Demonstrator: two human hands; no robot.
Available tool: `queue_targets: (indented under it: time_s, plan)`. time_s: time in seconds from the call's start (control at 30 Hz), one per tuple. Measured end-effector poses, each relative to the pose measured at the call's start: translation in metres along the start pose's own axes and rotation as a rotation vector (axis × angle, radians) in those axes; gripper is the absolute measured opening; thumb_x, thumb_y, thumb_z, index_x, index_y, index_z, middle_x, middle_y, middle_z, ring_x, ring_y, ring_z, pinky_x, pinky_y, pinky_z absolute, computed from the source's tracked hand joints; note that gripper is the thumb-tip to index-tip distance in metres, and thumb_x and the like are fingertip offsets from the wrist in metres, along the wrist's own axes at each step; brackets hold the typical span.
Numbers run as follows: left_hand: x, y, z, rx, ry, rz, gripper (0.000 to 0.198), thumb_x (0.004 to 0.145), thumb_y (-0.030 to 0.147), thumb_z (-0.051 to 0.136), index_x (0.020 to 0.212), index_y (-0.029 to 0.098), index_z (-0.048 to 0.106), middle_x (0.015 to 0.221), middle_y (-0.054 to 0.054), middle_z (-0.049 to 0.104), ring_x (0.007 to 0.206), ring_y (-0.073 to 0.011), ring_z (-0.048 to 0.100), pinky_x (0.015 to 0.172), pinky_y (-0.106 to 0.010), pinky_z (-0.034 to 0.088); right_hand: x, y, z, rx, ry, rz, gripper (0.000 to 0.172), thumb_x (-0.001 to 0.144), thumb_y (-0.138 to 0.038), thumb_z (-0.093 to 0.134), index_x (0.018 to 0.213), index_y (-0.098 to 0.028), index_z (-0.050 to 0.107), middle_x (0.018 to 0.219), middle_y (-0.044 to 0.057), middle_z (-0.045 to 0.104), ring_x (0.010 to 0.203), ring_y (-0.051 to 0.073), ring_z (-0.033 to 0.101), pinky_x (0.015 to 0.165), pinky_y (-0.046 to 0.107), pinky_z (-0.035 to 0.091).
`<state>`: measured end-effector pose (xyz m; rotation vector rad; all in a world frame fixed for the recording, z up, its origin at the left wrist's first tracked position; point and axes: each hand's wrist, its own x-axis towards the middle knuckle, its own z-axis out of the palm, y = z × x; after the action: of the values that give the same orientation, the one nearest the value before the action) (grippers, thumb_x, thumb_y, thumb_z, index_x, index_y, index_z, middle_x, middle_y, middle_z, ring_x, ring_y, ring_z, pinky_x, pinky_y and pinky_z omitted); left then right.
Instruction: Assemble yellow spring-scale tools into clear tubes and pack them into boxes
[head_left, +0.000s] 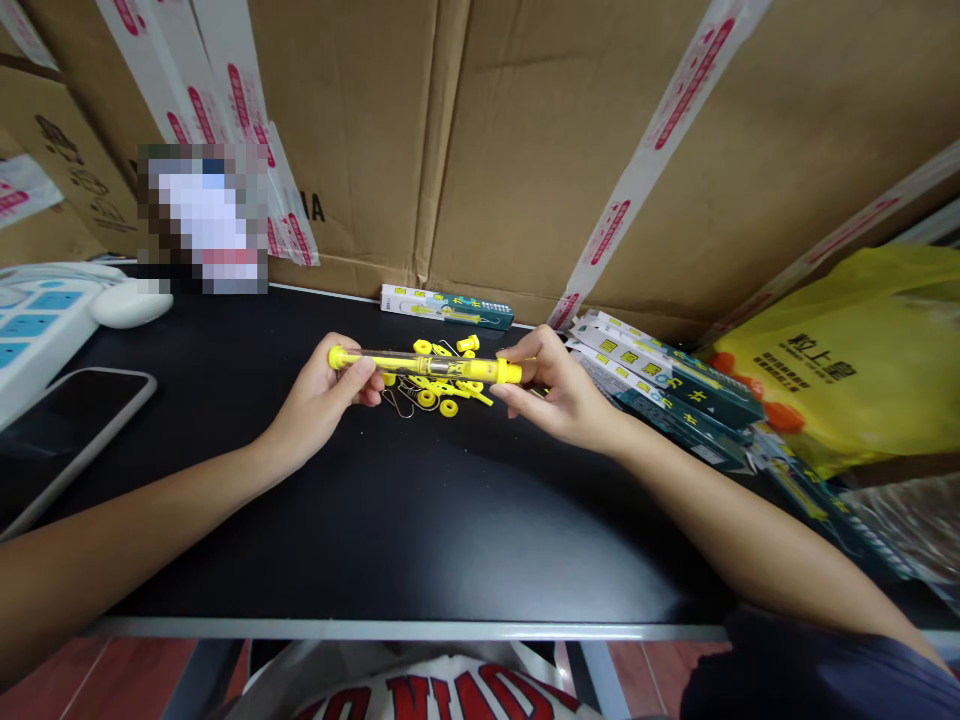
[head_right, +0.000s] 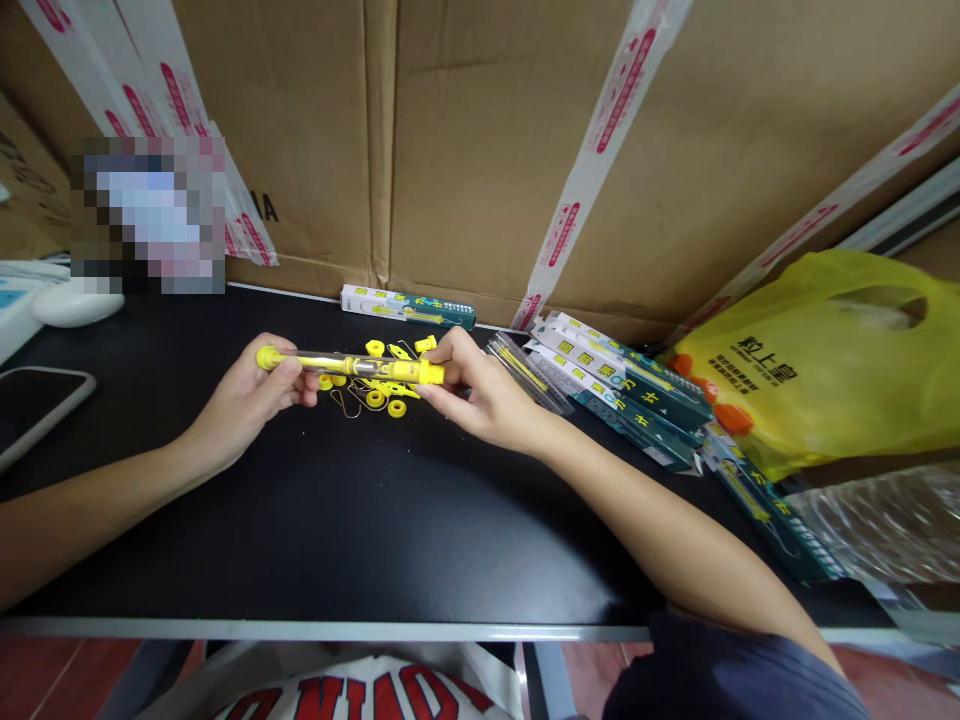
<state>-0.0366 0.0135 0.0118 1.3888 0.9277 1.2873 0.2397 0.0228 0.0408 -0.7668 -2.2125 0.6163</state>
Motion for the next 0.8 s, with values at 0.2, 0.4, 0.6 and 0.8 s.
queue_targets:
  time_s: [0.2,0.4,0.6,0.8]
  plan:
    - [0.001,0.001,0.0,0.007,0.008,0.015,0.033,0.081,0.044,0.067,0.089,0.02,0.047,0.073,0.002,0.063,0.065,-0.0098,0.061,0.064,-0.024,0.051,0.002,-0.004,-0.004,0.001,0.025,0.023,0.028,0.088,-0.033,0.064,0.105,-0.024,0.043,0.081,-0.001,0.056,0.058,0.011,0.057,0.051,0.027,0.047]
    - [0.002,0.004,0.0,0.041,0.035,0.022,0.028,0.082,0.04,0.067,0.088,0.018,0.05,0.072,0.002,0.061,0.065,-0.01,0.06,0.066,-0.026,0.052,0.005,-0.009,-0.007,-0.023,0.078,0.032,0.032,0.084,-0.037,0.068,0.104,-0.024,0.047,0.084,0.001,0.059,0.061,0.012,0.058,0.052,0.025,0.047]
    - [0.002,0.003,0.0,0.026,0.033,0.014,0.03,0.08,0.041,0.067,0.089,0.018,0.049,0.073,0.003,0.06,0.065,-0.0093,0.059,0.067,-0.025,0.051,0.005,-0.012,-0.006,-0.016,0.065,0.062,0.024,0.089,-0.035,0.061,0.102,-0.023,0.045,0.083,0.0,0.057,0.061,0.01,0.057,0.05,0.022,0.043]
    - [0.003,0.003,0.001,0.028,0.04,0.016,0.029,0.081,0.04,0.066,0.089,0.018,0.049,0.072,0.003,0.06,0.065,-0.0093,0.059,0.067,-0.025,0.05,0.01,-0.012,-0.008,-0.093,0.093,-0.064,0.022,0.085,-0.026,0.066,0.097,-0.022,0.049,0.086,0.001,0.056,0.068,0.011,0.054,0.055,0.023,0.046]
